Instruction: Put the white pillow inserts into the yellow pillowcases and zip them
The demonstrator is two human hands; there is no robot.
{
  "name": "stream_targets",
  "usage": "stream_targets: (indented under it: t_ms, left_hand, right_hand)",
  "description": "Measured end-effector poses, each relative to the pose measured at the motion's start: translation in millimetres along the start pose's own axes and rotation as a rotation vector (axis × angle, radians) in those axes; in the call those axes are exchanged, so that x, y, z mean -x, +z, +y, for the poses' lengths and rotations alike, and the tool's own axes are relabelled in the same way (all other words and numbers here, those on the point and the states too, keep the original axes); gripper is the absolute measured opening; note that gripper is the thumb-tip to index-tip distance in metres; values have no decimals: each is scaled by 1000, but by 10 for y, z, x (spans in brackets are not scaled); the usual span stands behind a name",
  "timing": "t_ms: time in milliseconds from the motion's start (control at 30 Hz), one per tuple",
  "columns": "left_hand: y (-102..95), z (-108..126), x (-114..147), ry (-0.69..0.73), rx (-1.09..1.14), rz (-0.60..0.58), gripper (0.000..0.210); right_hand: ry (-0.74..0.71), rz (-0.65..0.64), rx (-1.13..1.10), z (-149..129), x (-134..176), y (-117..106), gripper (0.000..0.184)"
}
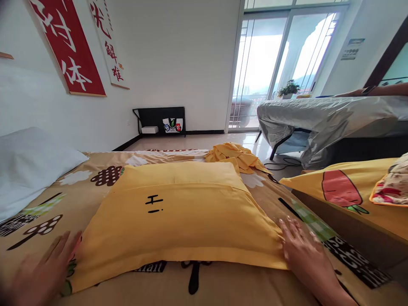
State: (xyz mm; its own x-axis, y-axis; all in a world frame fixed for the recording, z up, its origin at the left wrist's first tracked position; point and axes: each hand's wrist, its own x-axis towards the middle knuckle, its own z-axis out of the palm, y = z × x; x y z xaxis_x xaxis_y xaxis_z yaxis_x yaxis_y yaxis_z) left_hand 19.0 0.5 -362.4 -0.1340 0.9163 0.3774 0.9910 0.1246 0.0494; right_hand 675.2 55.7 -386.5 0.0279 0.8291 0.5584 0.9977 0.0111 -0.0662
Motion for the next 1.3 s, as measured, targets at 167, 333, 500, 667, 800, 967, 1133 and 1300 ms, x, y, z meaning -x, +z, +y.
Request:
stream_targets:
  t_ms: [167,333,500,667,800,967,1133,1300]
  left_hand:
    - [-504,1660,-495,394,31,282,68]
    - [-344,2649,-903,583,166,193,59]
    - [-35,2118,-1001,524,99,199,65]
    - [75,1390,-920,374,4,210,70]
    - [289,738,-725,177,27,39,66]
    - [415,35,-388,-25,53,-349,62]
    - [227,20,-166,-60,-169,-451,59]
    - [137,91,-60,-152,-144,-386,59]
  right_hand:
    - [-328,169,-94,-1634,-606,-454,52]
    - [-570,67,-280,-2718,-842,-262,55]
    - [-462,46,-166,-2299,-857,-13,60]
    - [-369,30,-25,-1776,-845,5,61]
    - [-316,21,39,-1457,-785,45,56]
    - [-210,-60,73,-973,-535,135,55]
    - [-59,-244,120,-352,-156,253,59]
    - [-80,-253,221,208,123,274,58]
